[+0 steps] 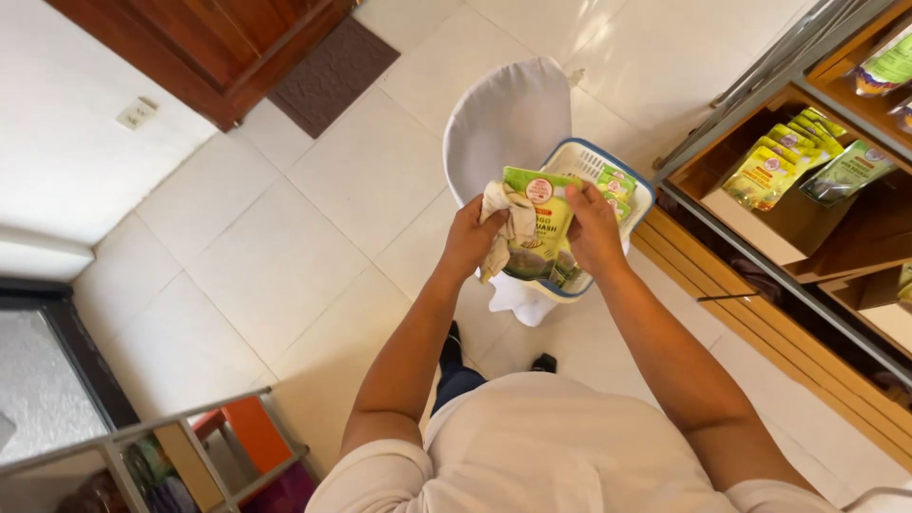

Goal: Wiping food pouches with a cloth and organizing them on a retail shelf.

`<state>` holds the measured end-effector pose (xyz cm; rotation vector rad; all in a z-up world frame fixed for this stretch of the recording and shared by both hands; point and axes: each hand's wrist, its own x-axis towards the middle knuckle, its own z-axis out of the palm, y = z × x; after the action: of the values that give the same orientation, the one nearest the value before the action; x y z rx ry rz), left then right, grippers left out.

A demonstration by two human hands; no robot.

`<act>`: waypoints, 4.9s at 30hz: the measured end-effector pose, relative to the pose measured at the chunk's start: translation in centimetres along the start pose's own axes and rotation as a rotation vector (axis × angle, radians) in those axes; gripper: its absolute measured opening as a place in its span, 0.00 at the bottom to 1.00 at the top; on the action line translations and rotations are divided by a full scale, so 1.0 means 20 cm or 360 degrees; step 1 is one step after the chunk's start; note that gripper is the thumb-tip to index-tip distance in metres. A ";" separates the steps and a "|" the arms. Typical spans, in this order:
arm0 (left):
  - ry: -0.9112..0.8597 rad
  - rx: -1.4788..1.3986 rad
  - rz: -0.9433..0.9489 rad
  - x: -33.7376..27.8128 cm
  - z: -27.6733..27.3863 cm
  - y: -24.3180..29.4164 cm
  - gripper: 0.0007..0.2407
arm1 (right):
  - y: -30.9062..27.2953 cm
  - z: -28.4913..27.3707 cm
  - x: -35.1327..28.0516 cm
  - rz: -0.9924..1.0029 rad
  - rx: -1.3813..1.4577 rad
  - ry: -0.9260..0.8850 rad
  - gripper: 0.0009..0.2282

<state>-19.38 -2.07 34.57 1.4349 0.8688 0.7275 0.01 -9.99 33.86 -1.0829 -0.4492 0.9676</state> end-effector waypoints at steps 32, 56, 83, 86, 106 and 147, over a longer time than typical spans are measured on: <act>0.0391 0.1036 0.1082 0.00 -0.69 0.28 0.20 | 0.11 0.95 -0.06 0.0795 0.0451 -0.0688 0.28; 0.0623 0.0849 0.1266 0.30 -0.51 0.48 0.11 | -0.10 0.85 -0.01 0.0482 0.0057 -0.0894 0.42; 0.0220 0.1085 0.1251 0.22 -0.57 0.23 0.12 | -0.14 0.79 0.05 0.0521 0.0492 -0.0399 0.29; 0.0177 0.1089 0.1293 0.19 -0.49 0.28 0.13 | 0.09 0.68 0.15 0.0470 0.0556 -0.0349 0.24; -0.0218 -0.0196 0.0381 0.24 -0.51 -0.05 0.15 | 0.32 0.48 0.07 0.0106 0.0075 0.0557 0.25; -0.0928 0.0132 0.0473 -0.47 1.34 -0.13 0.17 | -0.30 -1.39 -0.87 -0.0153 0.1249 0.0470 0.26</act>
<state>-1.67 -24.12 31.04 1.7477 0.2381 0.4470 13.57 -40.18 29.43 -0.4661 0.1292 0.7735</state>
